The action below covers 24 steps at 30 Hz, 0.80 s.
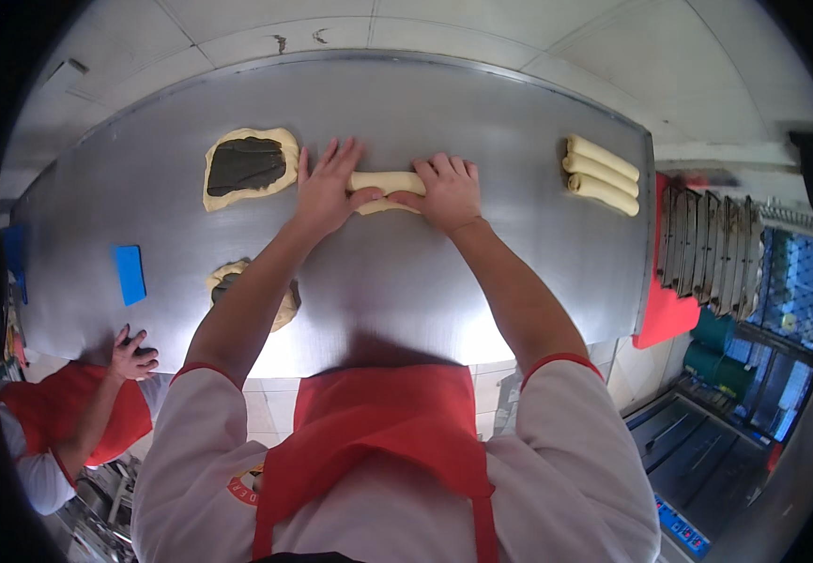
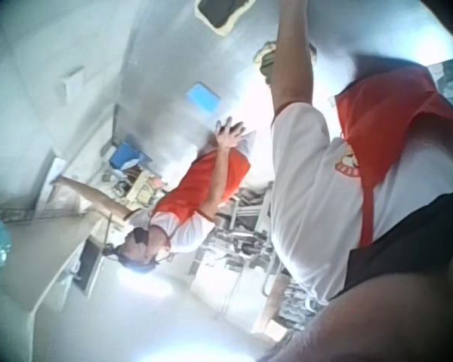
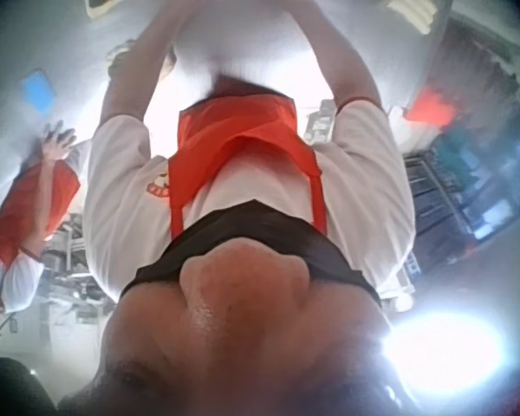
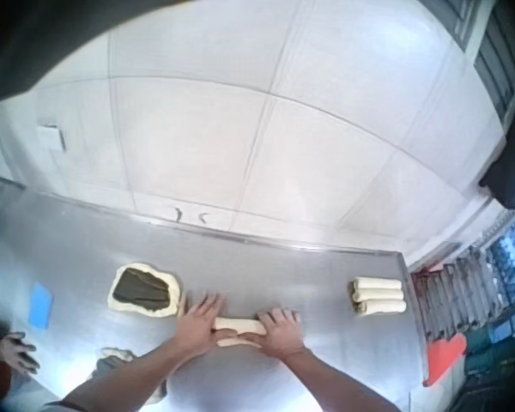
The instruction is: The person spreads filling onto rectangular pieces of dough using a blue scraper, rolls the dough pieces into logs by hand, and then uses a knife to score the tops of the rolled logs before placing bread pans onto a table.
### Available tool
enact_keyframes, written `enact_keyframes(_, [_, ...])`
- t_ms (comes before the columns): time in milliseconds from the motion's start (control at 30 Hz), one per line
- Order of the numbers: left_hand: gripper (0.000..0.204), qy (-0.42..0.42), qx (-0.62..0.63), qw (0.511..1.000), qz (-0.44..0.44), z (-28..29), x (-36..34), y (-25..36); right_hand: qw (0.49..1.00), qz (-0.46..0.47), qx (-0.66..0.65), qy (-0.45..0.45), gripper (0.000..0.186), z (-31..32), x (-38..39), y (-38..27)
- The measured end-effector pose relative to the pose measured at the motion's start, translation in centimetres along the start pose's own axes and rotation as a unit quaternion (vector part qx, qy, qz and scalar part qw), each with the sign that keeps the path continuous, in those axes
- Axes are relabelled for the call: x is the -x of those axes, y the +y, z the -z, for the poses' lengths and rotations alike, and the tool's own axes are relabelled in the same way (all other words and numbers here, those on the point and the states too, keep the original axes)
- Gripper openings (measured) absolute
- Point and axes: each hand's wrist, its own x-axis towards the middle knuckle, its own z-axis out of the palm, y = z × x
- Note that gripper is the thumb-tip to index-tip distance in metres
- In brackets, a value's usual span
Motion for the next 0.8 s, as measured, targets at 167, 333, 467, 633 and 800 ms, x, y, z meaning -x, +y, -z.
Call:
enact_keyframes(167, [0.078,-0.291,0.061,0.955,-0.001,3.0,-1.8,1.5,0.999,-0.001,-0.037,0.012,0.063,1.0,2.1,0.6])
enact_keyframes(333, [0.083,-0.033,-0.065,0.997,-0.027,0.6,0.3,1.5,1.0,0.023,0.0,0.018,0.057,0.1,0.6,1.0])
enact_keyframes(467, [0.084,-0.191,-0.032,0.978,-0.071,2.4,-1.3,0.7,0.999,0.01,-0.016,-0.038,0.058,1.9,2.3,0.9])
enact_keyframes(633, [0.075,-0.029,-0.065,0.997,-0.026,0.5,-0.6,2.4,1.0,0.009,0.009,-0.008,0.058,0.4,1.3,1.1])
enact_keyframes(800, [0.075,-0.209,-0.076,0.974,-0.047,2.5,-0.8,1.6,0.999,0.021,-0.01,-0.024,0.06,1.4,2.4,0.5])
